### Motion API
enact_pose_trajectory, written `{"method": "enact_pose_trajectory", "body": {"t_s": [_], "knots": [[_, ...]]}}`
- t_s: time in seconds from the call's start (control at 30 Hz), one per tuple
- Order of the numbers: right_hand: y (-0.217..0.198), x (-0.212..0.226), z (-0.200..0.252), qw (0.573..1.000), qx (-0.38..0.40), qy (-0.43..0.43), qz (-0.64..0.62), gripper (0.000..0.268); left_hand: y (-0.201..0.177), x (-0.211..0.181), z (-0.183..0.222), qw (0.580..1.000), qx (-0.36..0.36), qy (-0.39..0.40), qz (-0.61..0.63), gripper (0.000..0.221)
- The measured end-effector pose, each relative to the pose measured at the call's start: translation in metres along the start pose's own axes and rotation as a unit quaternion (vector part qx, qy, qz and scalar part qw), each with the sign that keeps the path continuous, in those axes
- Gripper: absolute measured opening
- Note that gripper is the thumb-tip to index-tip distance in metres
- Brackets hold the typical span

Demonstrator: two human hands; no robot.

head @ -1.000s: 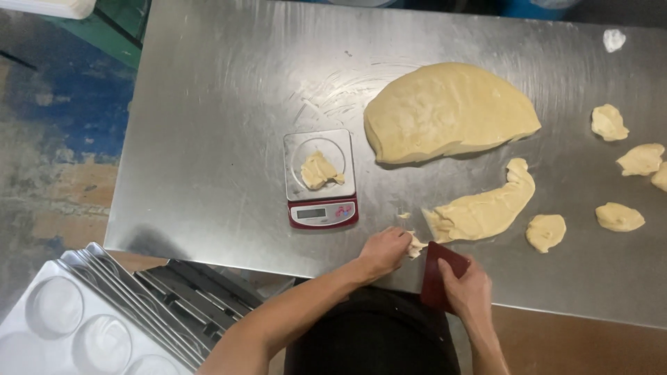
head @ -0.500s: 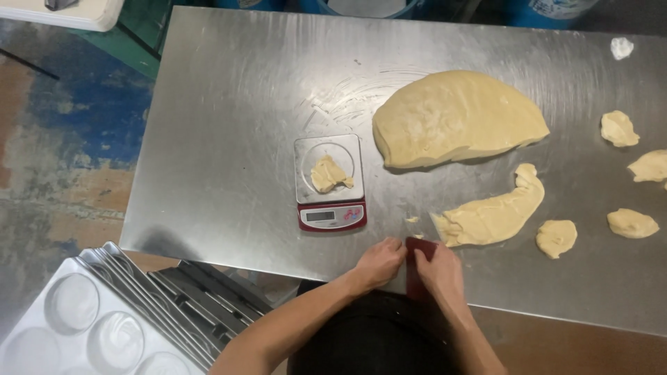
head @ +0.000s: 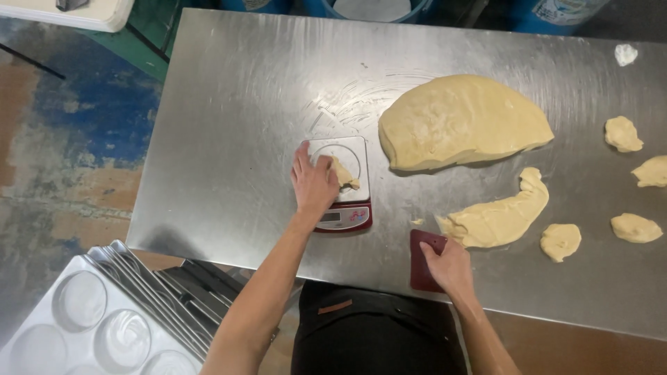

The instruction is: Weighing portions of dough on a digital scale and rolling them into uniform rounds on a stainless steel surface.

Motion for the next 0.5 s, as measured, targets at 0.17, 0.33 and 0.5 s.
{"method": "enact_pose_trajectory", "body": {"t_s": [0.17, 0.33, 0.5], "knots": [[-0.012, -0.014, -0.001, 0.999, -0.04, -0.016, -0.008, 0.041, -0.059, -0.02, -0.025, 0.985, -0.076, 0.019, 0.156, 0.067], [-0.029, -0.019, -0.001, 0.999, -0.035, 0.024, -0.017, 0.043, -0.087, -0.008, -0.033, 0.961, -0.142, -0.021, 0.235, 0.042], [-0.044, -0.005, 0.004, 0.994, -0.025, 0.095, -0.047, 0.042, -0.09, -0.003, -0.039, 0.959, -0.144, -0.028, 0.241, 0.019]]}}
Point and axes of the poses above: each hand's wrist, its own z-axis away from the middle knuckle, its own y-axis out of the palm, x = y × z, the point moved 2 cm from there along -z, towards the middle knuckle, and after that the axes turned 15 degrees about y, right-handed, at the moved point
